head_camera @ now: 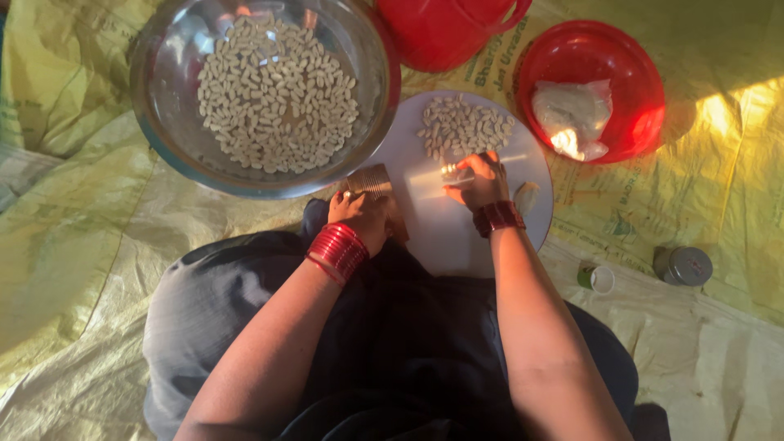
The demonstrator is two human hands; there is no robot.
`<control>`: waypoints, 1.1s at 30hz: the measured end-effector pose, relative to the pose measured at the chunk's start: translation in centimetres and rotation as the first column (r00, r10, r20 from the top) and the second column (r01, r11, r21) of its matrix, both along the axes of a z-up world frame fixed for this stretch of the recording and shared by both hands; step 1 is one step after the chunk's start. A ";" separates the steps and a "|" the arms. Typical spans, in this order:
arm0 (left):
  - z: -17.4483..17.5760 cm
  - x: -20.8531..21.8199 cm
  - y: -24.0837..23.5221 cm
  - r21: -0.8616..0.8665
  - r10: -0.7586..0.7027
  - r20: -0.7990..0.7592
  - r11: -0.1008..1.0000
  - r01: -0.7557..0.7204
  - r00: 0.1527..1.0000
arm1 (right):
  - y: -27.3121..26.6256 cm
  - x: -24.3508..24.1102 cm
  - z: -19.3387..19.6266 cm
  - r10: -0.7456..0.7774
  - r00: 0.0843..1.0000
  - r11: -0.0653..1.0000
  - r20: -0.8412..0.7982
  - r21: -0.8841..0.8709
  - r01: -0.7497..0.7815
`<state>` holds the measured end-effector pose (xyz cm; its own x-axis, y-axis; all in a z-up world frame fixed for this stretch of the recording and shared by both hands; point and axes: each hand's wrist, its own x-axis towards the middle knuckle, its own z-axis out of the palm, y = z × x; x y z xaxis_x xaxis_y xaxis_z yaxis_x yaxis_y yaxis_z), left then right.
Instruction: The person sits on the floor and peels nuts by hand, transferring them from a metal bowl to a white plate. The person uses both hands to pick up nuts, peel them, and place the peeled nuts on the plate.
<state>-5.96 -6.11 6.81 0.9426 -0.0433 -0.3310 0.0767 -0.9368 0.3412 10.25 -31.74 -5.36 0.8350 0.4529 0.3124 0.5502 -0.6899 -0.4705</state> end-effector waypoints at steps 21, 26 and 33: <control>-1.1 0.0 -0.3 0.035 -0.029 0.007 0.999 0.029 1.000 | 2.3 -1.7 4.7 0.161 0.965 0.978 -0.207 -0.100 -0.185; -1.3 -0.2 -0.2 0.005 -0.018 -0.010 1.000 0.018 1.000 | 1.3 -1.2 6.5 0.102 0.964 0.983 -0.247 -0.121 -0.135; -1.0 -0.1 -0.2 0.026 -0.037 -0.025 0.999 0.037 0.999 | 2.5 -2.0 5.2 0.156 0.949 0.969 -0.275 -0.143 -0.201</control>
